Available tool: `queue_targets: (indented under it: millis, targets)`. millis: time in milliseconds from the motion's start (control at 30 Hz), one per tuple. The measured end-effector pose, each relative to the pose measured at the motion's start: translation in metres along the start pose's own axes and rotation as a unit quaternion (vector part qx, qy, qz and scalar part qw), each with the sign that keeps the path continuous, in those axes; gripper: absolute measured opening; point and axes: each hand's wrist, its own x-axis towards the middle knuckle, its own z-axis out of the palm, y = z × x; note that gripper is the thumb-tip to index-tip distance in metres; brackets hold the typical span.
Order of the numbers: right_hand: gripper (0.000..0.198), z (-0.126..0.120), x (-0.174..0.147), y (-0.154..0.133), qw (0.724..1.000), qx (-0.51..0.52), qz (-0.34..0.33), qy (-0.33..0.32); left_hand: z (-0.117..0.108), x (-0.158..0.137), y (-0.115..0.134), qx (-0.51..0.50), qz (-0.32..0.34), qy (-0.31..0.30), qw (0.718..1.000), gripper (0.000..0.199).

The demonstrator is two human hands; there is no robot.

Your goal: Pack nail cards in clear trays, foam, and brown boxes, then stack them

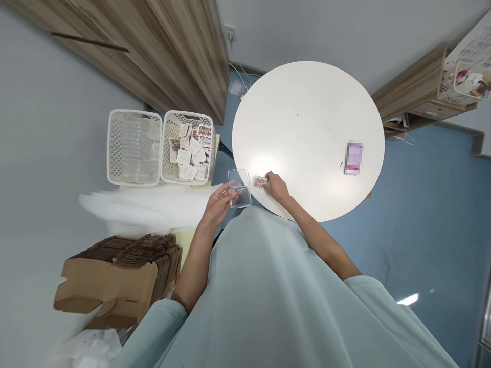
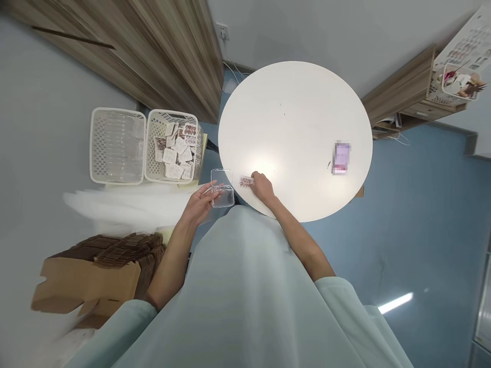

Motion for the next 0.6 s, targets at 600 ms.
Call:
queue_targets:
  millis: [600]
  targets:
    - [0.022,-0.121,-0.085,0.001,0.95,0.286,-0.026,0.12,0.079,0.014,0.01,0.014,-0.053,-0.124,0.991,0.057]
